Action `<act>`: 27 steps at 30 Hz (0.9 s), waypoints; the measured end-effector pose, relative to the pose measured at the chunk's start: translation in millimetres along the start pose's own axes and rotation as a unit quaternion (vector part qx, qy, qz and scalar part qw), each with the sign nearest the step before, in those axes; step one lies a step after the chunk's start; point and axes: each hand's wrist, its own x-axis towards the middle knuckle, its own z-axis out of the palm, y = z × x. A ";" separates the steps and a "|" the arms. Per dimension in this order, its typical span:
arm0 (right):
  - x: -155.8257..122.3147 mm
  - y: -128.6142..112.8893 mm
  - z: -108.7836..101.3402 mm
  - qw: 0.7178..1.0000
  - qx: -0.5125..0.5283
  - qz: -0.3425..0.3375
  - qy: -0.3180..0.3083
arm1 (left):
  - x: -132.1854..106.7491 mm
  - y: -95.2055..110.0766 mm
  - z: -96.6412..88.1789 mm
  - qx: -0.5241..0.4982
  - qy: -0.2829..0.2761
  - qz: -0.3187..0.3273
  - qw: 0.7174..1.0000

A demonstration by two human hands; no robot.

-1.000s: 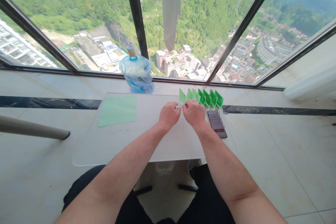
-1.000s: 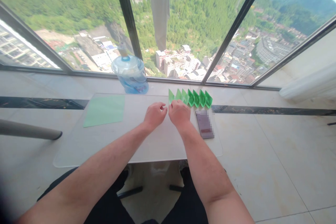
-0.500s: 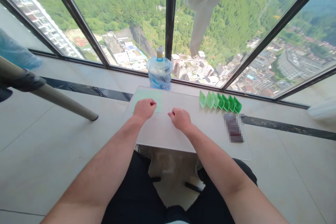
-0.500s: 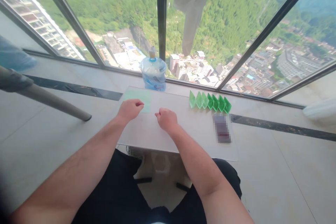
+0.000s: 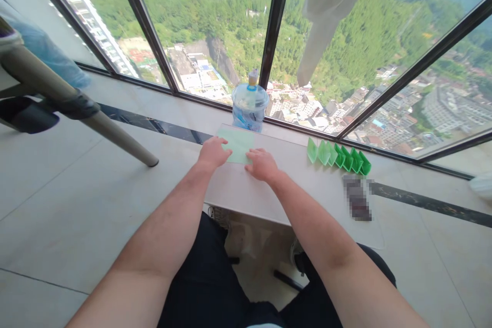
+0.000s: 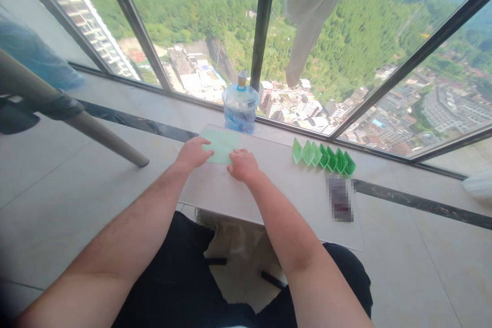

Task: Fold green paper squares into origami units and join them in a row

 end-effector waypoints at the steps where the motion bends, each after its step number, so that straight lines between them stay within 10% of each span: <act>1: 0.4 -0.8 0.3 1.000 0.000 0.000 -0.003 | 0.4 0.6 0.7 0.000 -0.006 -0.005 1.000; 27: 26.0 -7.9 1.8 0.998 -0.029 0.056 -0.001 | -2.7 17.1 6.8 0.104 -0.063 -0.012 0.993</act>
